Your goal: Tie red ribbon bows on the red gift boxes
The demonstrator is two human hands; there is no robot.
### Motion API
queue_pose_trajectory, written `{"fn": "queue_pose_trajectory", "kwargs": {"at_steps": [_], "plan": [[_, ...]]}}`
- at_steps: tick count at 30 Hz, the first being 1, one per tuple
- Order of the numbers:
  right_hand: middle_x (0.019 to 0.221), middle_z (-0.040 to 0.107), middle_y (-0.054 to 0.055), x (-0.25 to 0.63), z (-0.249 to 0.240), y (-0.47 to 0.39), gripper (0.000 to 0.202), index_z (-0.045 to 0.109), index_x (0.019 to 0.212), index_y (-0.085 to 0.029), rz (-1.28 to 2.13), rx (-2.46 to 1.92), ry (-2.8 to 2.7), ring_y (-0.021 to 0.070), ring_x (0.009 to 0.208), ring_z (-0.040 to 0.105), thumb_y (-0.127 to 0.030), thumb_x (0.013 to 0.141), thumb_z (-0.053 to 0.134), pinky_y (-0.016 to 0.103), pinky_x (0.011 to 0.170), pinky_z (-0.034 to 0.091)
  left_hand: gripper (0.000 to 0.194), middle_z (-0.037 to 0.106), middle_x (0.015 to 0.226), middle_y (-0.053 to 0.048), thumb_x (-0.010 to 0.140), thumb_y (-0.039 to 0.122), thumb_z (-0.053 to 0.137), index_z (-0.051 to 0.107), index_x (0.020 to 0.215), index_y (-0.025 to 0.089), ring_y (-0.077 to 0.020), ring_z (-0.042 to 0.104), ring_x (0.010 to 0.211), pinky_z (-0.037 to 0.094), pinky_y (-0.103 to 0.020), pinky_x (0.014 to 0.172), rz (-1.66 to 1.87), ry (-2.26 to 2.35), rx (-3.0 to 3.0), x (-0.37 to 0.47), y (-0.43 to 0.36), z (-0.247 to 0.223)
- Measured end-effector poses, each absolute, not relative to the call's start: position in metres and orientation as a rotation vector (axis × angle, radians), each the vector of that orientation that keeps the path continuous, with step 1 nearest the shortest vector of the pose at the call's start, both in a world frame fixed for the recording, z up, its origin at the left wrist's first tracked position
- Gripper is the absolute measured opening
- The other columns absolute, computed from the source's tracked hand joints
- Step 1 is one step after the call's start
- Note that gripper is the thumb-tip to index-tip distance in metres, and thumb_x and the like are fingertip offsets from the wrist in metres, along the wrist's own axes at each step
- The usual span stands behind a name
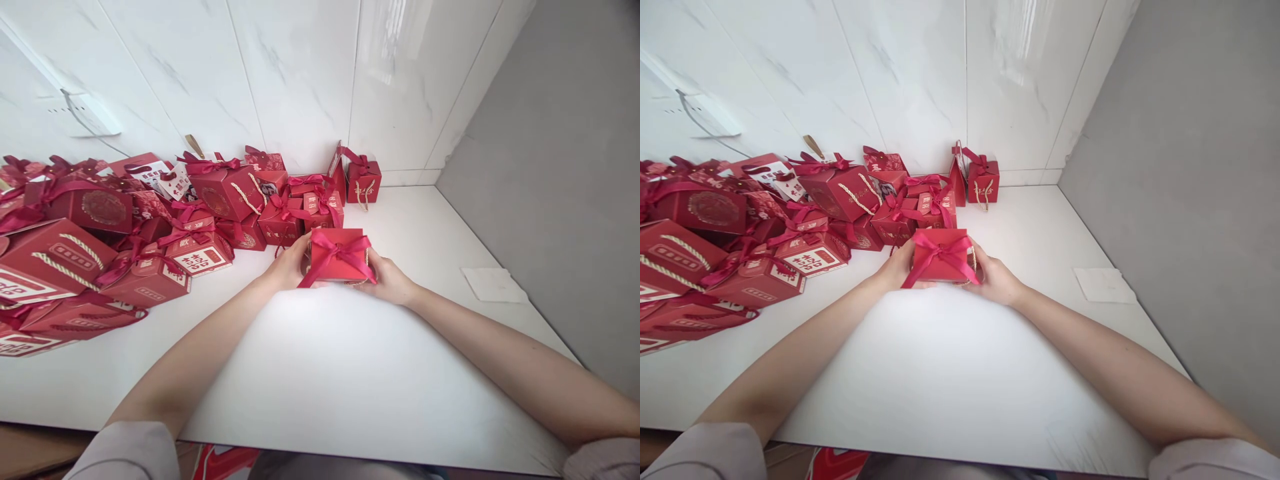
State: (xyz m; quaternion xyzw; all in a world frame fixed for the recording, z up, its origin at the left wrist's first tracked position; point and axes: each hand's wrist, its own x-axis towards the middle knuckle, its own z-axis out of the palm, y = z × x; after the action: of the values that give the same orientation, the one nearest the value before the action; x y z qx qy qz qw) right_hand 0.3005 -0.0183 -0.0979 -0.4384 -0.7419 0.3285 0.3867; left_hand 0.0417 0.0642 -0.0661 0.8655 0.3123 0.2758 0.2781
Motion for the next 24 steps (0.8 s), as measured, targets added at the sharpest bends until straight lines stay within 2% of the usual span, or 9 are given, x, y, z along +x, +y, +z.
{"fn": "queue_pose_trajectory", "kwargs": {"at_steps": [2,4,7,10,13,15,18,24], "plan": [[0.125,0.065,0.01,0.299,-0.097,-0.019,0.081,0.034,0.147,-0.027,0.85,-1.053,-1.891,0.0297,0.106,0.066,-0.049,0.08,0.073,0.046,0.094,0.054,0.107,0.049,0.147,-0.017,0.057,0.061,0.079,0.038,0.146,0.018,-0.0385,0.05,0.132,0.043,-0.049,0.108,0.823,0.759,2.272,0.045,0.062,-0.065],[0.141,0.055,0.013,0.297,-0.096,-0.02,0.074,0.035,0.147,-0.025,0.874,-0.982,-1.853,0.0319,0.124,0.057,-0.053,0.085,0.066,0.048,0.105,0.048,0.093,0.055,0.14,-0.017,0.068,0.064,0.071,0.043,0.141,0.016,-0.0355,0.052,0.13,0.043,-0.046,0.108,0.871,0.689,2.176,0.051,0.058,-0.065],[0.15,0.046,0.014,0.295,-0.094,-0.02,0.07,0.036,0.147,-0.023,0.979,-0.97,-1.765,0.0325,0.136,0.046,-0.06,0.09,0.055,0.051,0.114,0.038,0.075,0.063,0.129,-0.016,0.081,0.068,0.056,0.051,0.134,0.015,-0.032,0.058,0.122,0.045,-0.043,0.105,0.843,0.698,2.068,0.058,0.055,-0.068],[0.15,0.046,0.013,0.298,-0.094,-0.016,0.068,0.038,0.144,-0.022,1.112,-0.992,-1.684,0.0314,0.139,0.043,-0.063,0.091,0.05,0.051,0.117,0.033,0.078,0.068,0.114,-0.013,0.083,0.075,0.043,0.05,0.133,0.016,-0.0265,0.067,0.096,0.054,-0.039,0.088,0.689,0.8,1.998,0.058,0.058,-0.075],[0.153,0.044,0.011,0.304,-0.096,-0.011,0.067,0.038,0.145,-0.024,1.141,-0.987,-1.644,0.0305,0.141,0.041,-0.064,0.092,0.048,0.049,0.118,0.033,0.079,0.068,0.097,-0.009,0.083,0.079,0.037,0.05,0.13,0.018,-0.0179,0.063,0.071,0.054,-0.032,0.068,0.561,0.825,1.947,0.053,0.063,-0.082],[0.151,0.046,0.011,0.306,-0.098,-0.009,0.067,0.039,0.144,-0.024,1.119,-1.008,-1.653,0.0311,0.139,0.043,-0.065,0.092,0.047,0.05,0.117,0.034,0.078,0.067,0.095,-0.008,0.083,0.079,0.038,0.05,0.129,0.018,-0.0164,0.062,0.069,0.053,-0.031,0.067,0.55,0.81,1.933,0.051,0.066,-0.084],[0.148,0.05,0.012,0.307,-0.099,-0.01,0.068,0.041,0.142,-0.023,1.093,-1.038,-1.69,0.0326,0.135,0.048,-0.066,0.09,0.048,0.05,0.113,0.039,0.078,0.067,0.102,-0.01,0.081,0.078,0.043,0.049,0.13,0.018,-0.0181,0.064,0.074,0.054,-0.033,0.069,0.548,0.759,1.918,0.05,0.069,-0.082],[0.144,0.053,0.014,0.305,-0.096,-0.013,0.072,0.04,0.142,-0.02,1.049,-1.053,-1.753,0.0342,0.128,0.053,-0.066,0.089,0.052,0.049,0.107,0.044,0.088,0.068,0.105,-0.013,0.073,0.082,0.052,0.049,0.133,0.017,-0.0232,0.065,0.082,0.054,-0.038,0.075,0.56,0.688,1.91,0.05,0.071,-0.075]]}}
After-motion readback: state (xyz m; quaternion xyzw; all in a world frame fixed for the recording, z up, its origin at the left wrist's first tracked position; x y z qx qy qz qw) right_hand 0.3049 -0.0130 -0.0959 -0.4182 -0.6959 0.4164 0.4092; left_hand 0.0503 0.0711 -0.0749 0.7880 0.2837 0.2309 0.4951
